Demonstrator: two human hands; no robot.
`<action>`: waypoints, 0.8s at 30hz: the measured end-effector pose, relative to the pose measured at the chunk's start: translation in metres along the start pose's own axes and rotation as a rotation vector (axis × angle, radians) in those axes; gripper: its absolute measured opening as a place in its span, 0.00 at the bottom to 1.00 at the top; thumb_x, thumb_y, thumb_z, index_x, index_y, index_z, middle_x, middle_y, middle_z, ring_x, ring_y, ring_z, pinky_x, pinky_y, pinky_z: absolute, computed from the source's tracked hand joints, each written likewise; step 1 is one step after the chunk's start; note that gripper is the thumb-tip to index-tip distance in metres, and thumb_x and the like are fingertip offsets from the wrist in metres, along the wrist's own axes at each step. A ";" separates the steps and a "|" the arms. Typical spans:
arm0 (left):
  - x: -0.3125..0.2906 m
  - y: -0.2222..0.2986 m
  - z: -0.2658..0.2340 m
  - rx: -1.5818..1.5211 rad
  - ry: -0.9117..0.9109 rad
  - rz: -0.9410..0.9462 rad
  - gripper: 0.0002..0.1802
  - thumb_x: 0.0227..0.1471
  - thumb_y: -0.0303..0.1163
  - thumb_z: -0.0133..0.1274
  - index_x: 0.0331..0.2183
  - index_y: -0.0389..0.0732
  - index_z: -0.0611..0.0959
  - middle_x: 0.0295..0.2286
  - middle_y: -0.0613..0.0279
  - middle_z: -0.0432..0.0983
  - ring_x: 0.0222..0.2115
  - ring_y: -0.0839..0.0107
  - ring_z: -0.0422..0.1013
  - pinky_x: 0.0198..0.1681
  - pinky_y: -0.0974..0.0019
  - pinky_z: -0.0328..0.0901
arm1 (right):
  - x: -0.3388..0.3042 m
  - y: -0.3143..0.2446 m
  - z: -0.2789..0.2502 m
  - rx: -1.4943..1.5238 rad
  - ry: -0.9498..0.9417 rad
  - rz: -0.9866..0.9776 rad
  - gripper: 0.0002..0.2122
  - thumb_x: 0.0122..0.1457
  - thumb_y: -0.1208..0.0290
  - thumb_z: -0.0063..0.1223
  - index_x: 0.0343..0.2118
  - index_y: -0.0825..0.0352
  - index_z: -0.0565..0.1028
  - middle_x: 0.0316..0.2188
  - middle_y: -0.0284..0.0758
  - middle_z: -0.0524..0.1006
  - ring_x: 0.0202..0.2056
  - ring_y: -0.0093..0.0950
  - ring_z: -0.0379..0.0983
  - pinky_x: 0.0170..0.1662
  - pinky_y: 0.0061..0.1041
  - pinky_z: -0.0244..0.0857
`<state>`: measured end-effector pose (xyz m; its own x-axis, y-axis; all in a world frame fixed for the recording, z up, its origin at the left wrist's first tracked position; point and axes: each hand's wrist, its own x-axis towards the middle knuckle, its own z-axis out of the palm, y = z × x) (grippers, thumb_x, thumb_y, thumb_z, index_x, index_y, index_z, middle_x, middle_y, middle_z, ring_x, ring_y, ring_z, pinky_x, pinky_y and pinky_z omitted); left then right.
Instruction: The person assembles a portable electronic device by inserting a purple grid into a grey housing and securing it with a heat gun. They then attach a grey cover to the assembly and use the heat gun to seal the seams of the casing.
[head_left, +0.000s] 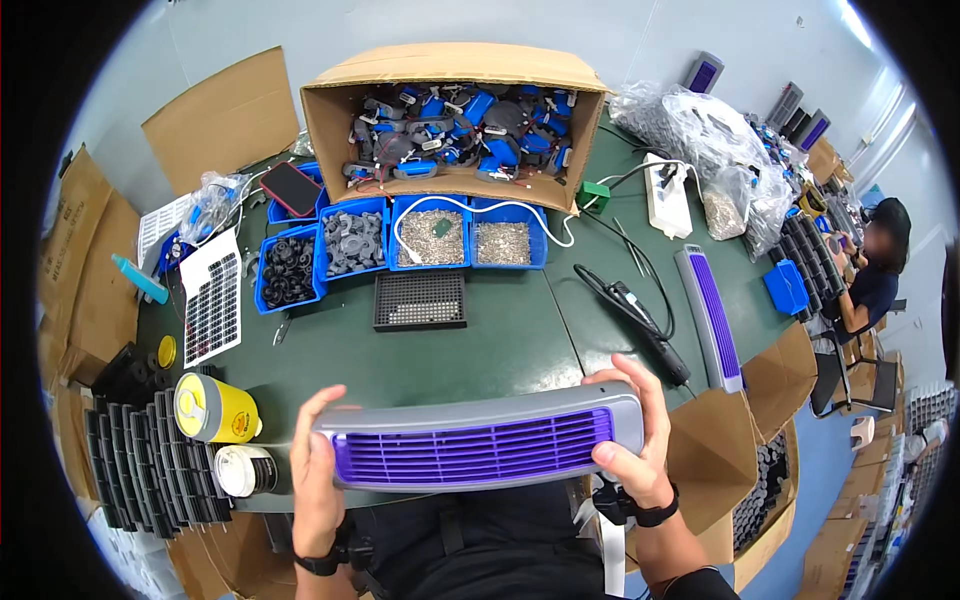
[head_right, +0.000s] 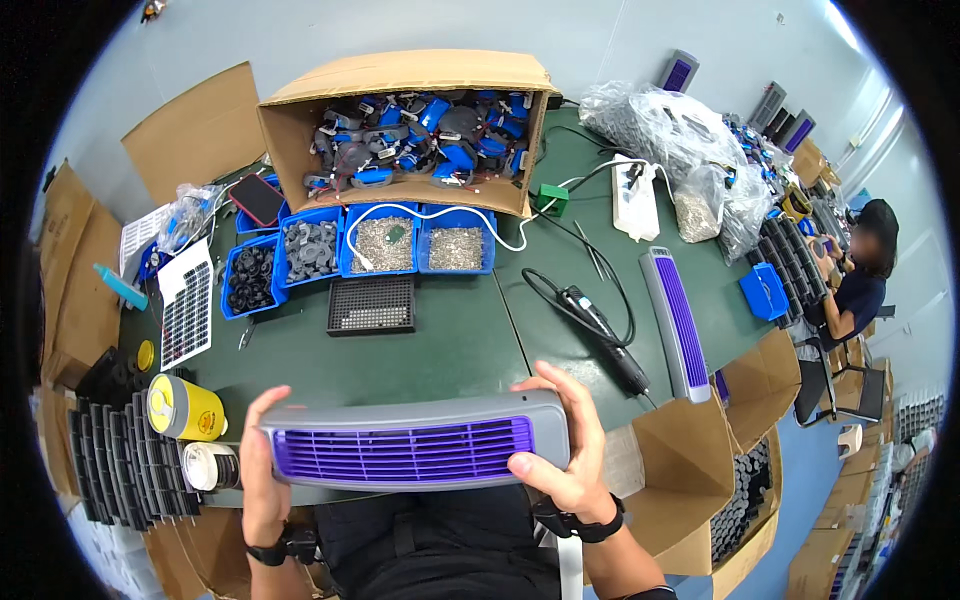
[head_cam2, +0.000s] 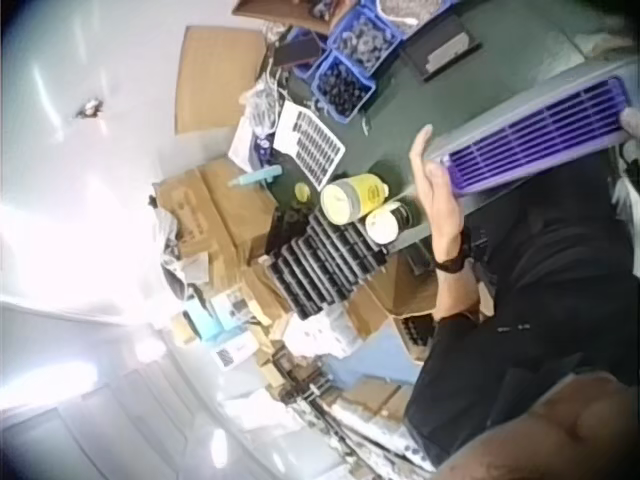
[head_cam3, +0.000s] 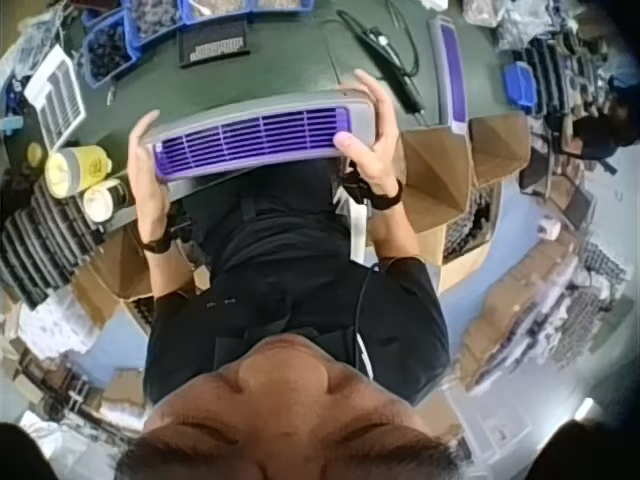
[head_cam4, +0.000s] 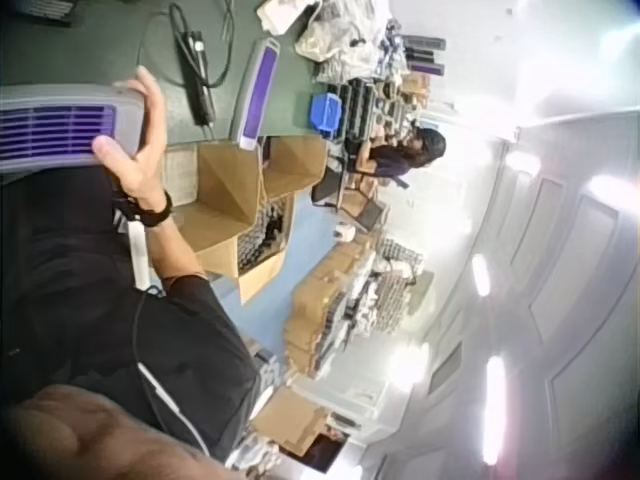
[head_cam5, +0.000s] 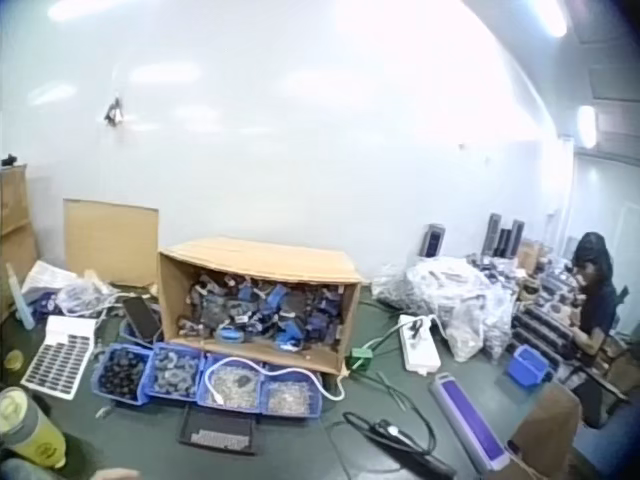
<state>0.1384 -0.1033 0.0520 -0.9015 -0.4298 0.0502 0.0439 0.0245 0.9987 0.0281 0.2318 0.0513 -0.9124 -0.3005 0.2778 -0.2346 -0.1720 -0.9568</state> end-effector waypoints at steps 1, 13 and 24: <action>-0.002 -0.017 -0.004 -0.043 -0.010 -0.081 0.44 0.66 0.65 0.54 0.61 0.32 0.74 0.50 0.52 0.76 0.51 0.67 0.74 0.59 0.62 0.66 | -0.002 -0.001 0.006 -0.033 0.035 0.066 0.38 0.58 0.63 0.71 0.69 0.69 0.67 0.57 0.44 0.76 0.57 0.33 0.74 0.64 0.33 0.64; -0.017 -0.041 -0.013 -0.238 -0.023 0.031 0.59 0.50 0.62 0.72 0.68 0.37 0.65 0.61 0.43 0.68 0.59 0.56 0.68 0.66 0.53 0.62 | -0.023 0.012 0.002 -0.202 -0.085 -0.134 0.28 0.51 0.65 0.80 0.52 0.69 0.78 0.57 0.49 0.76 0.59 0.41 0.73 0.62 0.41 0.66; -0.016 -0.031 -0.036 -0.416 -0.044 0.037 0.51 0.44 0.48 0.79 0.63 0.38 0.72 0.62 0.41 0.69 0.60 0.55 0.70 0.66 0.53 0.63 | -0.060 0.010 0.027 -0.364 0.032 -0.311 0.35 0.51 0.44 0.77 0.51 0.66 0.73 0.54 0.51 0.75 0.57 0.49 0.72 0.62 0.52 0.65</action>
<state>0.1673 -0.1295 0.0199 -0.9133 -0.3960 0.0952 0.2389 -0.3315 0.9127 0.0895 0.2226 0.0275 -0.7891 -0.2568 0.5579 -0.5947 0.0920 -0.7987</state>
